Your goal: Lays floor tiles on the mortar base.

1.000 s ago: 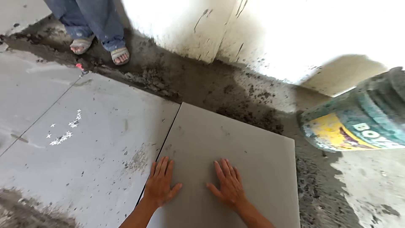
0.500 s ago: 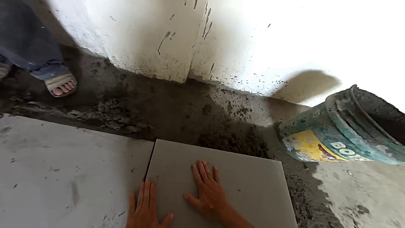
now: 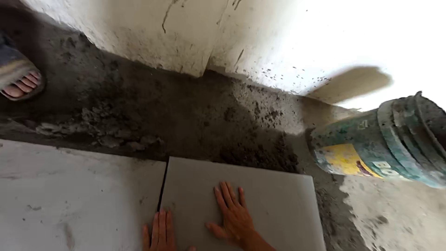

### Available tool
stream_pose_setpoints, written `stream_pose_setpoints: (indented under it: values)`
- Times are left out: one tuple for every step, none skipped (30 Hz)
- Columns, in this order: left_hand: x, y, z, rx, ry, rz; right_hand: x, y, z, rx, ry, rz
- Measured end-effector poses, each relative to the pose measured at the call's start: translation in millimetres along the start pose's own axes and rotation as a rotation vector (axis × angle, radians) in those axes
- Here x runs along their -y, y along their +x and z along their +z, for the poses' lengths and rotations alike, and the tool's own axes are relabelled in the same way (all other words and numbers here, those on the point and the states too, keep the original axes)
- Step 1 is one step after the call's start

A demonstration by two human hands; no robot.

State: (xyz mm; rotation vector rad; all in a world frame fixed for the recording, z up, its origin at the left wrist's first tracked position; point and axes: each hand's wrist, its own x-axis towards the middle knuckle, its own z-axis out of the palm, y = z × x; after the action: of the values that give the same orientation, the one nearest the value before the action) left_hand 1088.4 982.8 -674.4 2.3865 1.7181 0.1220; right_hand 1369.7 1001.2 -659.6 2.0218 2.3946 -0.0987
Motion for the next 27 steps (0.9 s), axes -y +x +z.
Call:
stream_pose_setpoints:
  values:
    - [3.1, 13.0, 6.4, -0.034, 0.01, -0.01, -4.6, 14.7, 3.5, -0.021, -0.01, -0.008]
    - [1.0, 17.6, 8.8, -0.02, 0.001, -0.031, -8.6, 21.4, 6.2, -0.019, -0.017, -0.018]
    - [-3.4, 7.2, 3.4, 0.016, -0.015, -0.039, -5.5, 11.2, 4.0, 0.018, -0.012, -0.015]
    - [-4.6, -0.7, -1.6, 0.021, -0.017, -0.034, -0.4, 1.8, 0.0, 0.05, 0.0, -0.004]
    - [-2.9, 5.5, -1.7, -0.004, -0.01, -0.029, -0.8, 7.9, -1.2, 0.046, 0.006, -0.002]
    - [-1.8, 13.4, -0.7, -0.026, -0.008, -0.029, -3.1, 16.5, -1.8, 0.032, 0.007, -0.004]
    - [-1.9, 14.5, 0.1, -0.039, -0.004, -0.026, -3.2, 17.6, -2.8, 0.037, 0.007, 0.002]
    - [-2.3, 13.3, 1.7, -0.064, -0.002, -0.02, -2.8, 15.6, -2.7, 0.058, 0.007, 0.012]
    - [-3.1, 11.7, 4.5, -0.096, -0.007, -0.016, -2.3, 14.2, -2.8, 0.087, 0.011, 0.024]
    - [-2.8, 10.2, 7.7, -0.128, -0.005, -0.011, -1.4, 13.7, -2.3, 0.113, 0.019, 0.036]
    - [-2.5, 8.0, 10.1, -0.151, 0.007, -0.007, 0.6, 11.9, -1.4, 0.129, 0.024, 0.047]
    - [-3.0, 3.7, 10.0, -0.153, 0.023, -0.004, 4.3, 5.7, -0.6, 0.131, 0.029, 0.057]
    - [-2.6, 0.3, 9.0, -0.145, 0.035, -0.001, 9.7, -3.4, -0.3, 0.124, 0.035, 0.066]
    - [-1.2, 0.4, 8.3, -0.134, 0.043, 0.001, 15.4, -12.9, -0.7, 0.12, 0.038, 0.069]
    - [-0.5, 2.1, 8.3, -0.118, 0.042, 0.0, 20.7, -24.3, -1.3, 0.128, 0.038, 0.074]
    - [-1.3, 2.2, 8.8, -0.097, 0.034, -0.002, 25.8, -41.3, -2.4, 0.138, 0.046, 0.077]
    - [-2.8, -0.1, 9.1, -0.074, 0.017, -0.005, 32.5, -66.3, -2.9, 0.135, 0.063, 0.077]
    - [-2.0, -0.5, 8.1, -0.051, 0.001, -0.006, 42.7, -97.2, -1.7, 0.119, 0.088, 0.078]
    - [0.0, 0.2, 6.5, -0.023, -0.012, -0.005, 55.1, -133.5, 1.2, 0.089, 0.11, 0.078]
    - [1.6, 1.5, 4.0, 0.002, -0.029, -0.003, 66.7, -169.9, 4.3, 0.057, 0.106, 0.081]
    - [3.2, 4.4, 1.4, 0.018, -0.044, 0.006, 74.6, -199.5, 6.9, 0.038, 0.081, 0.088]
    - [4.7, 6.2, -0.4, 0.037, -0.052, 0.023, 78.4, -218.7, 7.6, 0.037, 0.053, 0.099]
    - [7.2, 2.7, -2.3, 0.065, -0.058, 0.049, 79.0, -226.4, 8.1, 0.043, 0.037, 0.103]
    - [11.5, -9.0, -5.6, 0.099, -0.059, 0.077, 79.0, -228.5, 8.6, 0.058, 0.036, 0.099]
    - [14.8, -31.4, -8.9, 0.132, -0.059, 0.103, 80.5, -233.1, 8.2, 0.077, 0.045, 0.101]
    - [16.9, -57.6, -12.3, 0.15, -0.066, 0.129, 80.3, -234.0, 8.5, 0.079, 0.057, 0.105]
    - [19.7, -79.2, -14.2, 0.156, -0.06, 0.143, 78.2, -229.2, 10.3, 0.065, 0.064, 0.103]
